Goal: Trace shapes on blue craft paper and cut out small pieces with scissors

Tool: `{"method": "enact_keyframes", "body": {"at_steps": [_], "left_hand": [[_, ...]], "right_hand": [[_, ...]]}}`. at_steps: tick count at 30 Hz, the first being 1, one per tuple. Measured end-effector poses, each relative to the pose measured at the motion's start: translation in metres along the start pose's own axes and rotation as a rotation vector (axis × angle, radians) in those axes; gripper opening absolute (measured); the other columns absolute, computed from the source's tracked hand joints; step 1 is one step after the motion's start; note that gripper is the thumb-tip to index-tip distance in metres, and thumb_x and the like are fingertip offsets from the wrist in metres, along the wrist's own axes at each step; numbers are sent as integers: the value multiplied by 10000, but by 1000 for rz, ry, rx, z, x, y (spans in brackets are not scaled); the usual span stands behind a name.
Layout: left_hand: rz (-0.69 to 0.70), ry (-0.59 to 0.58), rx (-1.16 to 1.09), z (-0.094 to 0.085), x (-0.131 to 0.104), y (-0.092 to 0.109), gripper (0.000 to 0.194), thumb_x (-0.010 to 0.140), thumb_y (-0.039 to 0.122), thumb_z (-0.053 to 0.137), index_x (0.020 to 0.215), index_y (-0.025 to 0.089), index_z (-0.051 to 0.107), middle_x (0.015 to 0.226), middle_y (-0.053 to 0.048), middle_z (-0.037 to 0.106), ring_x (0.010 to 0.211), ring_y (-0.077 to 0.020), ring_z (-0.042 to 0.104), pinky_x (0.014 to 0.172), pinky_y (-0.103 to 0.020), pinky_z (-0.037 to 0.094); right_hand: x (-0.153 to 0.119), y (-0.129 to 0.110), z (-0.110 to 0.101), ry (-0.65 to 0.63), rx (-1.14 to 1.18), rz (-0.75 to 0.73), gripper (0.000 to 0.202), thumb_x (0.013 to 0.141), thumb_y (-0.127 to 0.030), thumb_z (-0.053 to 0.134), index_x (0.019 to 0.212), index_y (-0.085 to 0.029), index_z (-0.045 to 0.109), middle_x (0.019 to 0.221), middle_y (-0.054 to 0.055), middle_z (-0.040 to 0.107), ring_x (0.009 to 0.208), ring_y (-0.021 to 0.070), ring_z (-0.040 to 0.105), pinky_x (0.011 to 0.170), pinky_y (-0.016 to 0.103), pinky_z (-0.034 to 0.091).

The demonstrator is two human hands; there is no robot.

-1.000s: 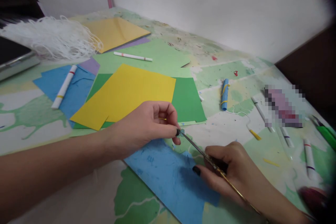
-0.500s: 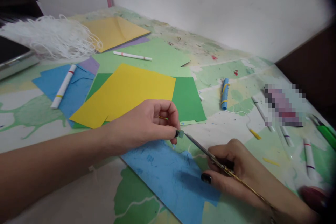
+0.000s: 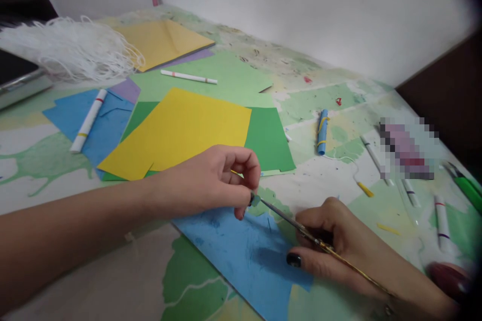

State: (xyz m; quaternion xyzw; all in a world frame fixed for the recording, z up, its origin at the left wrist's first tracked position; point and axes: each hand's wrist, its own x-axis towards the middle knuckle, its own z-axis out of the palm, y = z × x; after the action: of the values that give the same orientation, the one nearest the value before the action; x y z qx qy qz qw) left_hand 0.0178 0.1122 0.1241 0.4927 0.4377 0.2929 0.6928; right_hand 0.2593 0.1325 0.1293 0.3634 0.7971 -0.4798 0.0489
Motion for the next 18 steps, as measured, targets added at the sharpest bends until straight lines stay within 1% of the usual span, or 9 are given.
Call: {"method": "enact_keyframes", "body": {"at_steps": [2,5,9,15,18], "left_hand": [[4,-28,-4,1,0,0,157,686,43,554,745,174,489,660,52,540,554,-79,576,528,-185,434],[7,-26,13,2,0,1,154,678,41,545,739,172,492,654,55,539,567,-81,585,540,-186,437],[10,-5,46,0,1,2,148,659,39,532,725,168,501,647,48,551,584,-87,590,540,-186,427],[3,-23,69,-1,3,1,138,659,53,536,726,168,501,654,48,549,589,-87,587,557,-195,444],[-1,-34,69,0,3,0,135,660,61,547,728,169,500,658,48,544,590,-86,586,563,-195,451]], "right_hand": [[0,0,1,11,-19,-16,393,784,-328,593,569,-178,300,556,-60,218,519,73,205,436,221,166],[1,1,1,22,-28,-33,396,785,-320,593,568,-178,293,558,-59,215,518,73,204,432,218,168],[1,0,0,4,-34,-33,409,781,-321,601,555,-175,293,539,-61,217,505,69,204,422,216,165],[1,0,-1,-14,-73,-27,393,772,-308,615,562,-170,313,545,-62,234,507,65,217,421,212,169],[2,0,-1,-34,-83,-31,379,780,-329,608,566,-167,339,542,-60,250,509,65,228,423,214,170]]}}
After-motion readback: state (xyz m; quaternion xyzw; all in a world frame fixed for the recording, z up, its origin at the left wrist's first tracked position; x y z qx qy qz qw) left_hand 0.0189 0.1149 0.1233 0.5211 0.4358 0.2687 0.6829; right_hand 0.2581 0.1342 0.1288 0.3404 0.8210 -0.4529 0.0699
